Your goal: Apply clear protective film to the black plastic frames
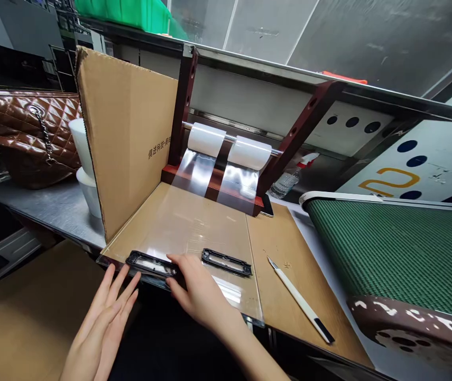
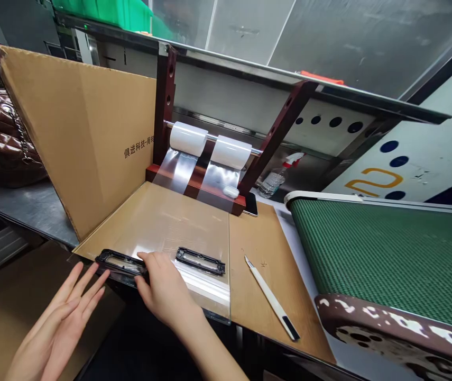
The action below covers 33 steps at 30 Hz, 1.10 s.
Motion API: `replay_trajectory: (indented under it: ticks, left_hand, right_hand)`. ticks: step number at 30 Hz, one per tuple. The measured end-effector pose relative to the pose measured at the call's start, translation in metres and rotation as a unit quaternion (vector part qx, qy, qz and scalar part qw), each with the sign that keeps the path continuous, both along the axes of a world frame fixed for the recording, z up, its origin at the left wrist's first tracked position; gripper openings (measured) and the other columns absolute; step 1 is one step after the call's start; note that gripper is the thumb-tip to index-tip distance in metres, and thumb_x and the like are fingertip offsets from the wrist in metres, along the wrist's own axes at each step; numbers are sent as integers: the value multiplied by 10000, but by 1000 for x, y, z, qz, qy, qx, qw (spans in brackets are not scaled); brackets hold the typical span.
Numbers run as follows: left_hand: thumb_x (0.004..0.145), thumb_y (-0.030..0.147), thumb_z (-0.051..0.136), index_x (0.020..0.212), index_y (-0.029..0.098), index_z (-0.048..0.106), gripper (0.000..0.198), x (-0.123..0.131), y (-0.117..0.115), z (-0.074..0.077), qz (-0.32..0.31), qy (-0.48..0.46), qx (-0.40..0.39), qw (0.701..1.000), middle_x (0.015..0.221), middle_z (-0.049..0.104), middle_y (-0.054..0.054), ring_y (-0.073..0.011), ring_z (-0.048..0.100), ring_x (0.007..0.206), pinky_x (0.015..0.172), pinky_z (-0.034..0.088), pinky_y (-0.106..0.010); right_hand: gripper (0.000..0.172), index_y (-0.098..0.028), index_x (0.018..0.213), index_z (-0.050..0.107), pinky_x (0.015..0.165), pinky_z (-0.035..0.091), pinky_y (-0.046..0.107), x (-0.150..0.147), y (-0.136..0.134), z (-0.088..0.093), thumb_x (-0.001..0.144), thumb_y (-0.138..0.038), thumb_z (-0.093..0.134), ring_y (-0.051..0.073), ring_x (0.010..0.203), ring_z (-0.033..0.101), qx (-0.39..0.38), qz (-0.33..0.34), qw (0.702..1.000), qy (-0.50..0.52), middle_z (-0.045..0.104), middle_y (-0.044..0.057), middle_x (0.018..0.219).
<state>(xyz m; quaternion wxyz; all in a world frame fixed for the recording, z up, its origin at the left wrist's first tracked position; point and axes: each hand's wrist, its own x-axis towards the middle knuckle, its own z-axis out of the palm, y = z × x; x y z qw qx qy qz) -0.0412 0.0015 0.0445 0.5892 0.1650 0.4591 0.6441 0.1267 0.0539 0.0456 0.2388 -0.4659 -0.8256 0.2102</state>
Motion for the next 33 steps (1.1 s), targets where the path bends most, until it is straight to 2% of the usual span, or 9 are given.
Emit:
replay_trajectory:
  ticks: [6, 17, 23, 28, 31, 33]
  left_hand:
    - [898, 292, 575, 1404, 452, 365, 571, 6, 2, -2, 7, -17, 24, 1000, 1508, 390, 73, -259, 447, 1300, 1180, 192, -478]
    - [869, 330, 636, 1355, 538, 386, 585, -5, 6, -7, 5, 2, 33, 999, 1490, 404, 108, -238, 403, 1340, 1175, 224, -450]
    - [833, 317, 681, 1341, 490, 447, 586, -6, 13, -15, 38, -3, 46, 998, 1463, 455, 70, -271, 456, 1299, 1175, 221, -491]
    - [840, 288, 679, 1336, 460, 460, 569, -7, 14, -11, 42, -9, 47, 998, 1446, 478, 74, -276, 447, 1301, 1178, 193, -534]
    - [856, 298, 654, 1327, 456, 465, 532, -16, 15, -12, 53, 4, 52, 997, 1419, 504, 77, -268, 427, 1312, 1179, 196, -522]
    - [837, 321, 667, 1274, 448, 519, 478, -26, 18, -18, 67, 13, 57, 996, 1349, 558, 86, -256, 431, 1306, 1184, 219, -473]
  right_hand:
    - [368, -100, 1249, 508, 940, 497, 429, -1, 0, -2, 886, -145, 545, 258, 1059, 566, -5, -11, 1000, 22, 618, 151, 1129]
    - [380, -154, 1251, 488, 928, 501, 430, -1, -1, -3, 874, -155, 540, 250, 1063, 573, -1, -21, 999, 43, 620, 130, 1140]
    - [405, -179, 1261, 475, 908, 507, 437, -1, -1, -7, 864, -143, 546, 249, 1054, 574, 8, -20, 999, 46, 618, 124, 1128]
    - [405, -153, 1264, 483, 924, 508, 431, -4, -5, -9, 864, -141, 541, 250, 1065, 573, 14, -21, 999, 41, 616, 135, 1137]
    - [421, -167, 1280, 479, 962, 495, 411, 14, -8, -6, 865, -146, 541, 231, 1106, 572, 24, -27, 997, 67, 611, 127, 1185]
    - [451, -192, 1297, 470, 1002, 471, 406, 39, -8, -1, 856, -150, 557, 218, 1151, 560, 36, -74, 993, 86, 598, 113, 1229]
